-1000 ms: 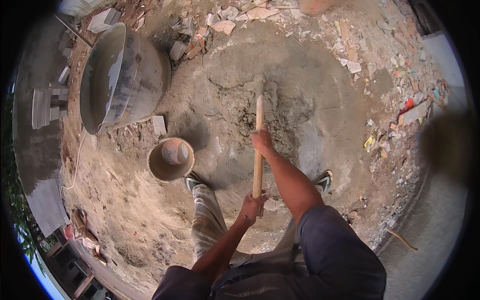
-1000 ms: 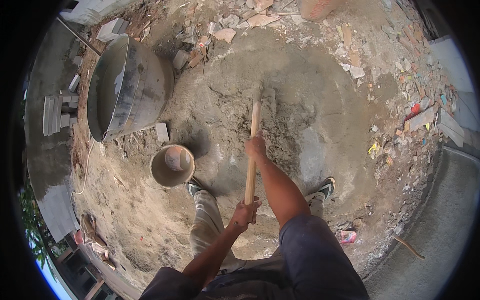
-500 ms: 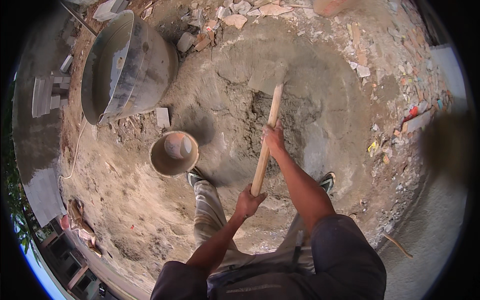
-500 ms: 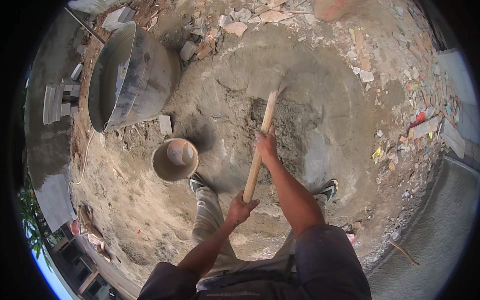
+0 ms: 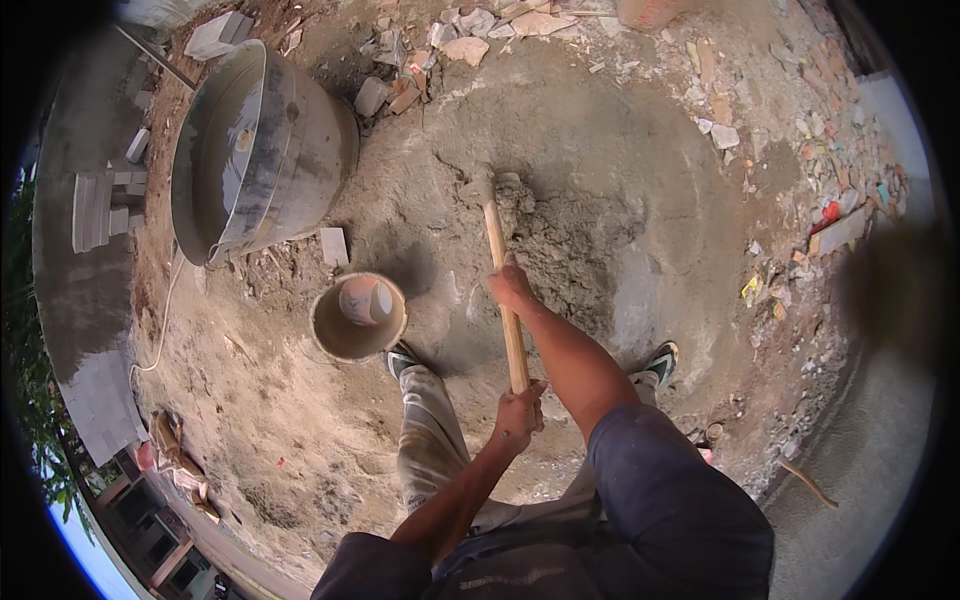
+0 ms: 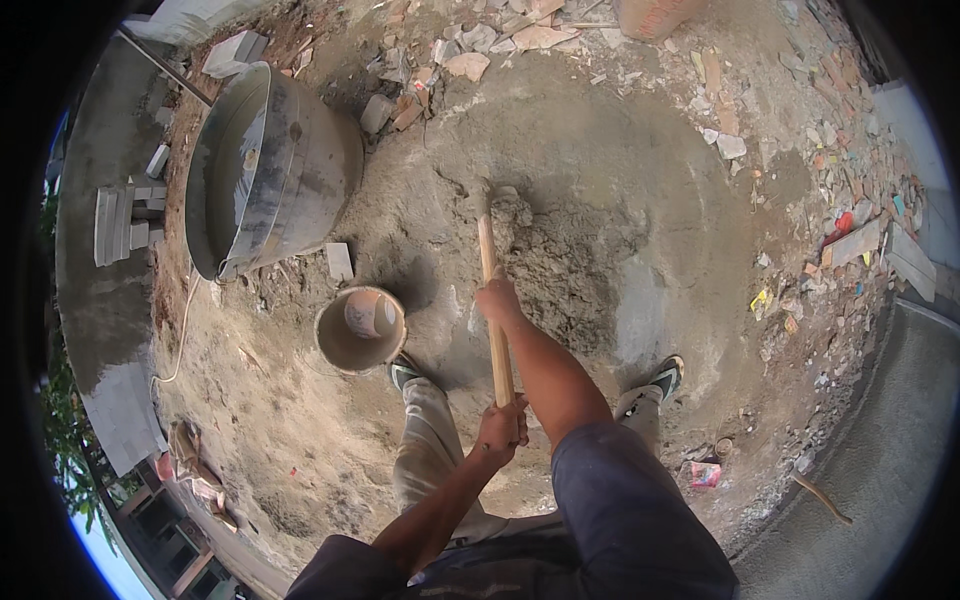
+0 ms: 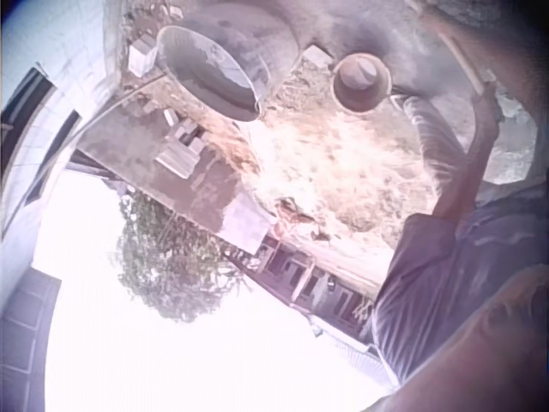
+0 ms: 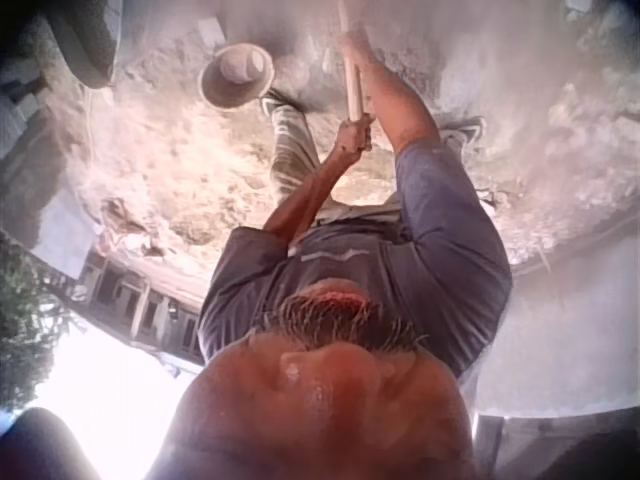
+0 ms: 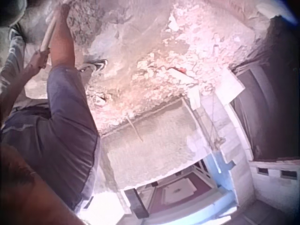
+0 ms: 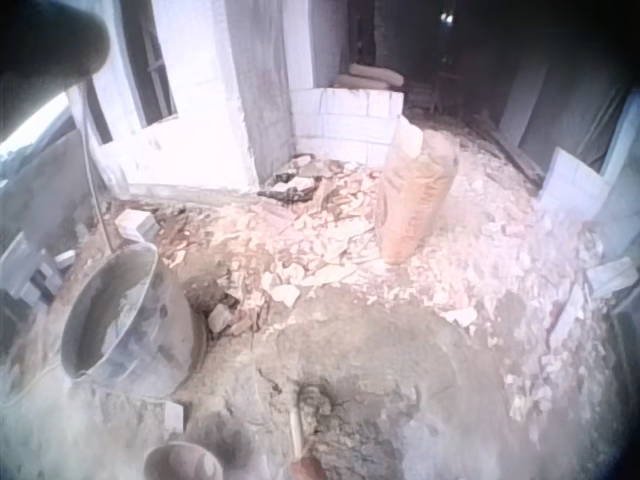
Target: The person scoops wet cement from a bucket with a trowel and applies it to a curved exterior wall, smoothing the surface. The person then walks to a pile of dry mix, scoops it into the bucket, and moves inside a building under construction.
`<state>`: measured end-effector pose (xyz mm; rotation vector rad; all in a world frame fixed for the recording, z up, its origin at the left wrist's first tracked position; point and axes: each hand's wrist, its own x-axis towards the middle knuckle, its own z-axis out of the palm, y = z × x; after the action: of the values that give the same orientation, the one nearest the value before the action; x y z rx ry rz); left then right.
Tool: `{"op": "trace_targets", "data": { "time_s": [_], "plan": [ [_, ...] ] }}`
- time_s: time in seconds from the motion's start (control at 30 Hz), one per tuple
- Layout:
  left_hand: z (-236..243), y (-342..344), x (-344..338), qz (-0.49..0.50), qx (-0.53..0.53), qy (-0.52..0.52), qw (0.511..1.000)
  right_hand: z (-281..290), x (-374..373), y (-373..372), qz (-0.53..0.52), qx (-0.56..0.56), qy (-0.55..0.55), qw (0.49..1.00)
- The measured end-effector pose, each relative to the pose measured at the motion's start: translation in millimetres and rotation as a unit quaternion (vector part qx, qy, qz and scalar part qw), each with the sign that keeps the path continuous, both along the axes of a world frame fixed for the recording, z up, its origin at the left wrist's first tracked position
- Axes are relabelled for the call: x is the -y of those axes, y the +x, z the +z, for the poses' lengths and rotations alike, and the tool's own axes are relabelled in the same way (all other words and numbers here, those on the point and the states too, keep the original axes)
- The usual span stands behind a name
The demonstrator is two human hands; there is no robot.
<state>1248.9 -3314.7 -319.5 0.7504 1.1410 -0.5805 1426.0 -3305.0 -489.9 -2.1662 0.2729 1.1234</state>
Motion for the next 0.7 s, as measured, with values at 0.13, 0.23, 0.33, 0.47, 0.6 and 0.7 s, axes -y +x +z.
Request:
{"op": "trace_targets", "data": {
  "time_s": [0.13,0.23,0.33,0.47,0.6,0.7],
  "plan": [
    [53.9,-57.2,-3.1,-0.144,-0.038,0.024,0.989,23.2,44.8,-92.8,-0.166,-0.035,0.045,0.984],
    [82.4,-96.0,-0.2,-0.318,-0.041,0.098,0.942,69.7,80.4,-133.2,-0.293,-0.090,0.089,0.948],
    [76.1,-105.9,-1.7,-0.419,0.005,0.120,0.900,112.7,111.0,-121.3,-0.437,-0.082,0.159,0.881],
    [21.9,10.0,2.9,-0.536,0.128,0.204,0.809,80.5,162.5,-26.2,-0.559,-0.018,0.255,0.789],
    [-25.6,146.1,40.8,-0.617,0.207,0.350,0.674,13.7,226.5,92.4,-0.611,0.000,0.323,0.723],
    [-47.2,200.4,72.3,-0.615,0.229,0.410,0.634,-31.6,249.0,145.3,-0.615,0.009,0.274,0.739]
  ]
}}
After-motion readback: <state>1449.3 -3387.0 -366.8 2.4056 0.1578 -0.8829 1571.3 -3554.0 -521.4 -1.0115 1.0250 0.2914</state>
